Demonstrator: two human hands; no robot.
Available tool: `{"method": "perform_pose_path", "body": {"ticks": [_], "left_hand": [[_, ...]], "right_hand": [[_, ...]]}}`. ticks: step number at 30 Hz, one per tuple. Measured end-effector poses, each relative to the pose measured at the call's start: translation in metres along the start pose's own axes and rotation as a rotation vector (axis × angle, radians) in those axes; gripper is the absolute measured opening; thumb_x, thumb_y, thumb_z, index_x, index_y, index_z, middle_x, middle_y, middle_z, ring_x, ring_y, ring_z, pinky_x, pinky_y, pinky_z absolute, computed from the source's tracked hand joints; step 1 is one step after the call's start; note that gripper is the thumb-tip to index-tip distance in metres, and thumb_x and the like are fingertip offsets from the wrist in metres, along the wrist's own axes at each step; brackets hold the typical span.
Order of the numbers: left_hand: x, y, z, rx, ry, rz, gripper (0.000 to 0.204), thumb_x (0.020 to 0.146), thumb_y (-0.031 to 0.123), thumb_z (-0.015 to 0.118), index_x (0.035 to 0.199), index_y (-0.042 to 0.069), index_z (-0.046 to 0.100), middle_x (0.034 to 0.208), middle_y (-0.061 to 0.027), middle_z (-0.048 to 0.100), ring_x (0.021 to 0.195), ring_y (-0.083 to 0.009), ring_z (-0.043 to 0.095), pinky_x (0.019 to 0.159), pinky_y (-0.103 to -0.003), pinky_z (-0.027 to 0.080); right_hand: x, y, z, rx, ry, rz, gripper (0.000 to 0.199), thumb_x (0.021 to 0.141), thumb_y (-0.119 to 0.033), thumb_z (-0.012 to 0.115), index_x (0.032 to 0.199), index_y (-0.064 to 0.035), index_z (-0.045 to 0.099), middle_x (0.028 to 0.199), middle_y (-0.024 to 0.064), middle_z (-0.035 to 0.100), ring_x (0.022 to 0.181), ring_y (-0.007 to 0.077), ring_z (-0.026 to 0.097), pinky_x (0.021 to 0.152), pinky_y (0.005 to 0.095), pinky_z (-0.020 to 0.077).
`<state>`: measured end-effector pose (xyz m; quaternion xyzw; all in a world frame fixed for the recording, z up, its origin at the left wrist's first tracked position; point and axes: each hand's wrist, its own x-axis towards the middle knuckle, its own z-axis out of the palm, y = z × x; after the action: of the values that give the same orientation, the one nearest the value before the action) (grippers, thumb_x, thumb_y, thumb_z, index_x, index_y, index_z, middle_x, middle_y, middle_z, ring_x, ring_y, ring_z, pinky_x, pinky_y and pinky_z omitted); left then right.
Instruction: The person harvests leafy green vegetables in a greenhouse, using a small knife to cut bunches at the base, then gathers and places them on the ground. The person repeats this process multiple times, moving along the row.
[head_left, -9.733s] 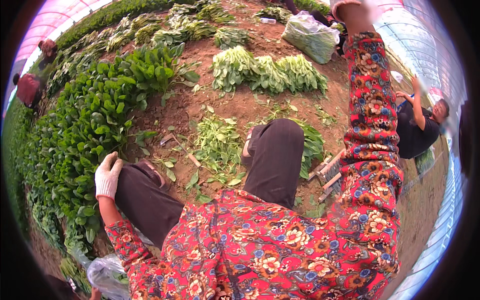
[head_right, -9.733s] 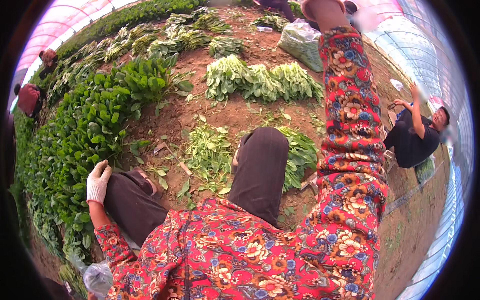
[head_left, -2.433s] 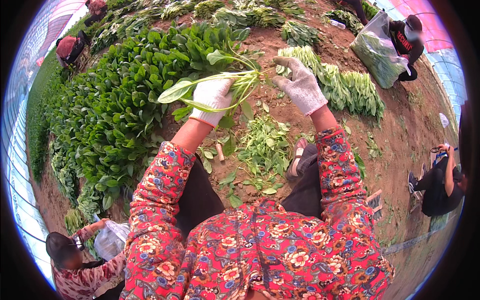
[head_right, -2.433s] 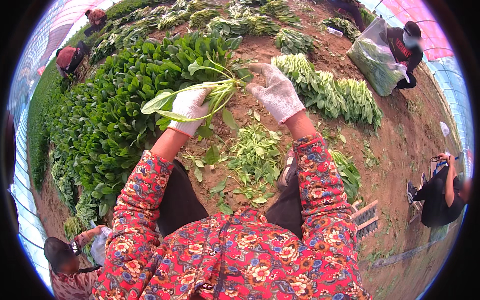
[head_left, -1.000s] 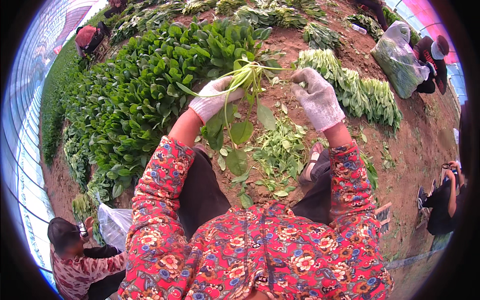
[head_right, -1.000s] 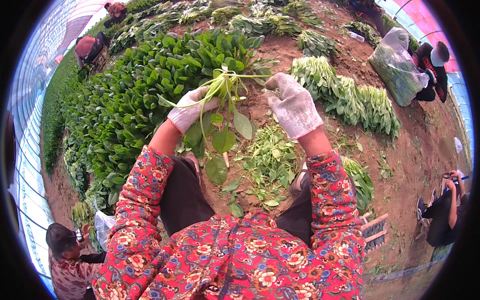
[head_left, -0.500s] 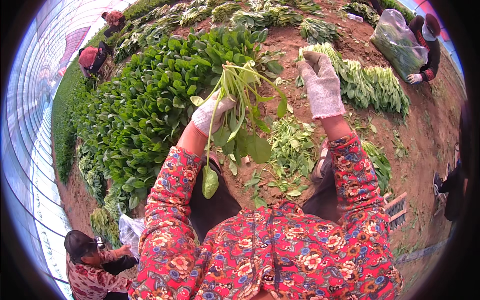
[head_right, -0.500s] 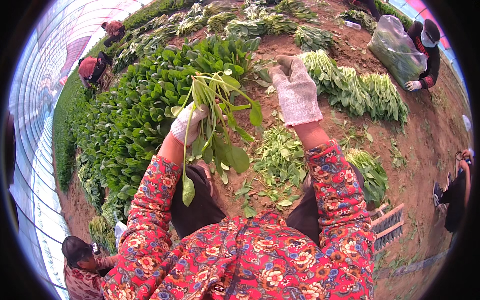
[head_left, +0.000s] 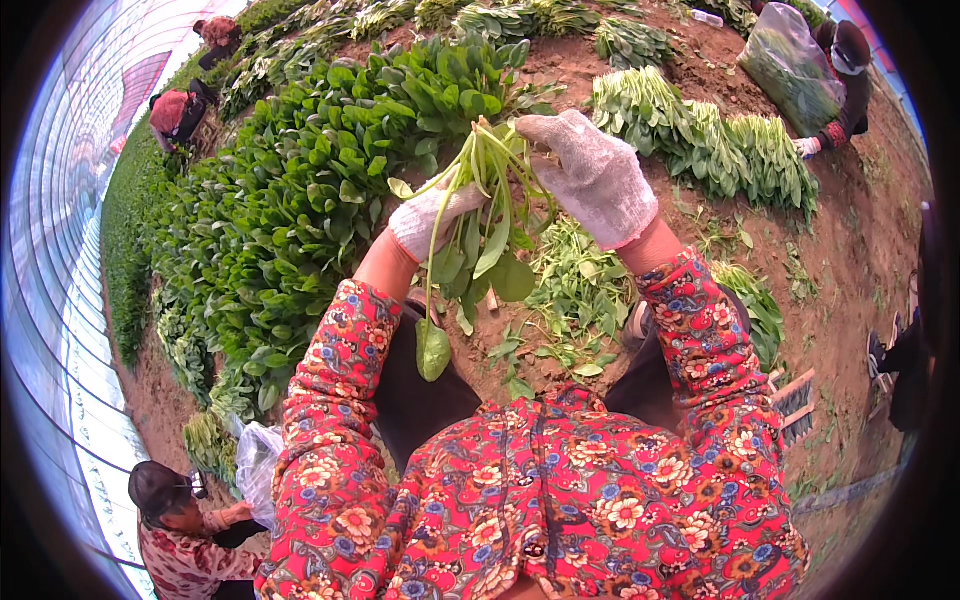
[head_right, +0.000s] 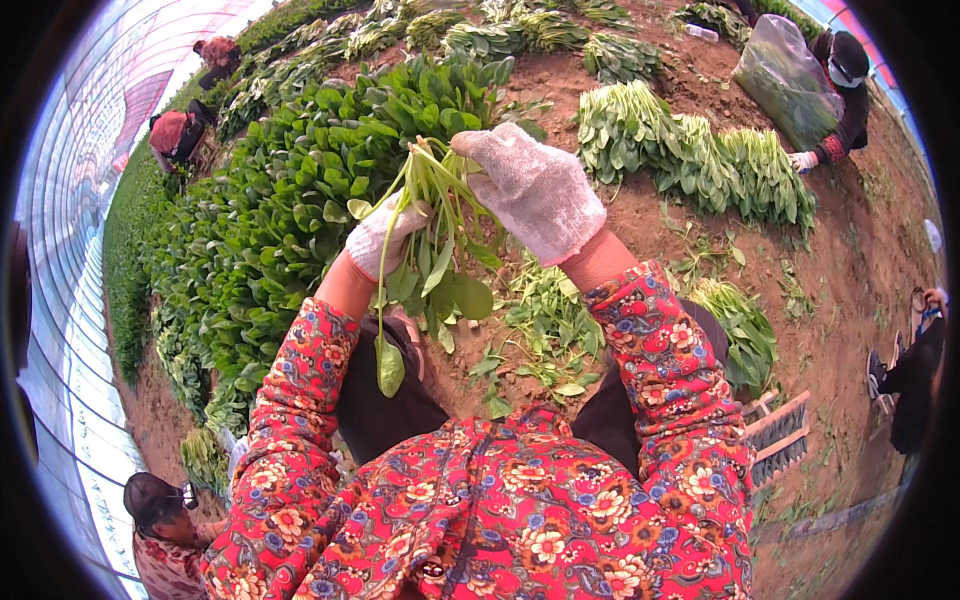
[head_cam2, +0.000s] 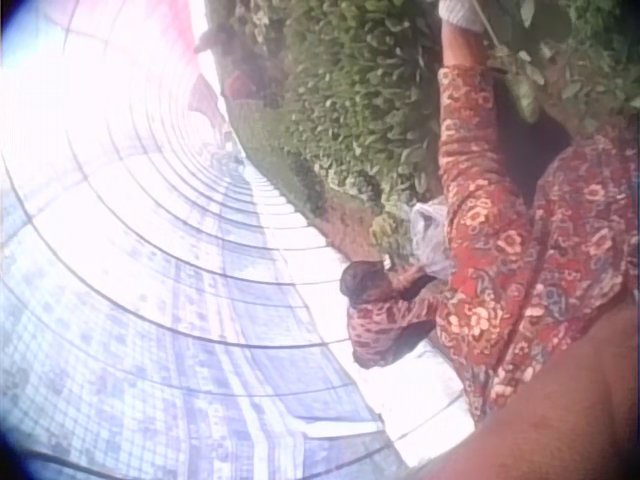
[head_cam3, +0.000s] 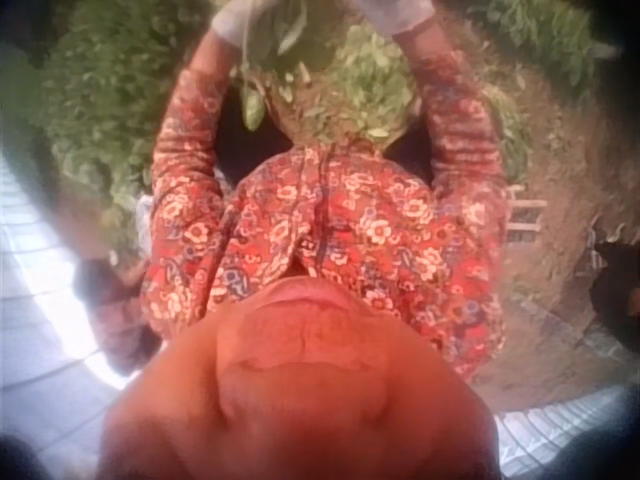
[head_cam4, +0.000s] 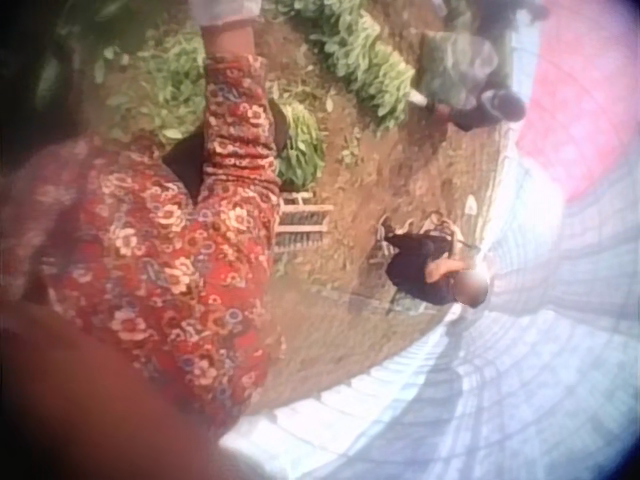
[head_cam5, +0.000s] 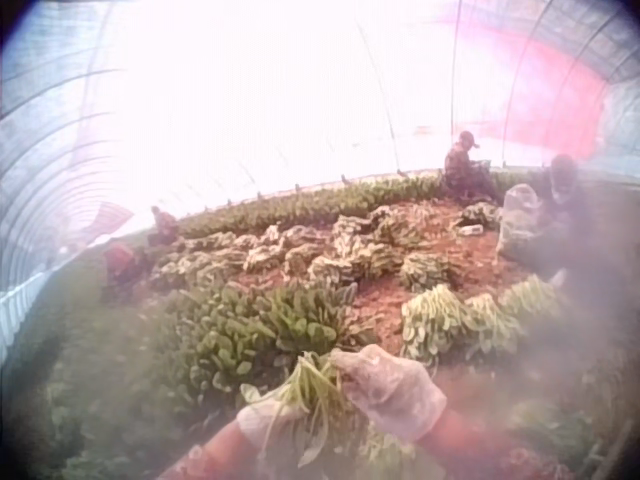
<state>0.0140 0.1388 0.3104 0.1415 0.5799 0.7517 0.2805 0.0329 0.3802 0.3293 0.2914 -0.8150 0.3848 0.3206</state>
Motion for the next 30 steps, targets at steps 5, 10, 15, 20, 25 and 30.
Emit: {"method": "perform_pose_path", "body": {"ticks": [5,10,15,20,25,30], "left_hand": [[-0.004,-0.002,0.004,0.041,-0.088,-0.019,0.058,0.094,0.025,0.073,0.143,0.003,0.052,0.126,-0.0046,0.065,0.113,-0.0122,0.06,0.097,-0.031,0.05],[-0.003,-0.003,0.001,0.067,-0.122,-0.068,0.074,0.089,0.022,0.076,0.151,0.007,0.04,0.13,-0.0058,0.06,0.11,-0.0162,0.063,0.095,-0.034,0.054],[-0.003,-0.005,0.001,0.013,-0.096,-0.092,0.08,0.087,0.021,0.075,0.155,0.008,0.034,0.132,-0.0068,0.058,0.107,-0.0177,0.065,0.091,-0.036,0.057],[-0.003,-0.004,0.003,0.079,-0.054,-0.049,0.057,0.094,0.021,0.071,0.145,0.004,0.051,0.128,-0.0047,0.064,0.11,-0.0132,0.061,0.096,-0.031,0.05],[0.012,-0.009,0.0,0.104,0.048,-0.05,0.053,0.094,0.019,0.071,0.142,0.007,0.052,0.116,-0.0026,0.066,0.095,-0.0118,0.065,0.08,-0.03,0.057],[0.011,-0.01,-0.002,0.188,0.065,-0.112,0.054,0.094,0.021,0.071,0.143,0.008,0.052,0.115,-0.0006,0.066,0.095,-0.0107,0.064,0.078,-0.029,0.057]], "right_hand": [[0.002,0.0,-0.003,-0.02,0.048,0.01,0.021,0.085,-0.007,0.07,0.106,-0.008,0.064,0.098,0.0101,0.066,0.088,0.0307,0.069,0.075,0.0381,0.0564],[0.001,0.016,-0.012,0.171,0.2,0.345,0.016,0.089,-0.006,0.069,0.105,-0.0041,0.066,0.1,0.0111,0.07,0.091,0.0281,0.07,0.079,0.0348,0.0565],[0.004,0.022,-0.018,-0.431,0.157,0.235,0.038,0.093,-0.037,0.067,0.118,-0.0088,0.065,0.112,0.0111,0.069,0.106,0.0308,0.067,0.092,0.0442,0.053],[0.005,0.018,-0.023,-0.352,-0.118,0.397,0.036,0.089,-0.026,0.07,0.121,-0.0108,0.062,0.121,0.011,0.064,0.112,0.0299,0.064,0.091,0.0403,0.0548],[0.001,0.01,-0.004,-0.134,0.118,-0.024,0.039,0.08,-0.009,0.074,0.118,-0.0111,0.062,0.12,0.0108,0.063,0.108,0.0293,0.064,0.087,0.0394,0.0556],[0.001,0.004,0.006,-0.32,0.042,-0.223,0.041,0.074,-0.013,0.077,0.113,-0.013,0.062,0.123,0.0087,0.063,0.108,0.0298,0.064,0.092,0.0428,0.0522]]}}
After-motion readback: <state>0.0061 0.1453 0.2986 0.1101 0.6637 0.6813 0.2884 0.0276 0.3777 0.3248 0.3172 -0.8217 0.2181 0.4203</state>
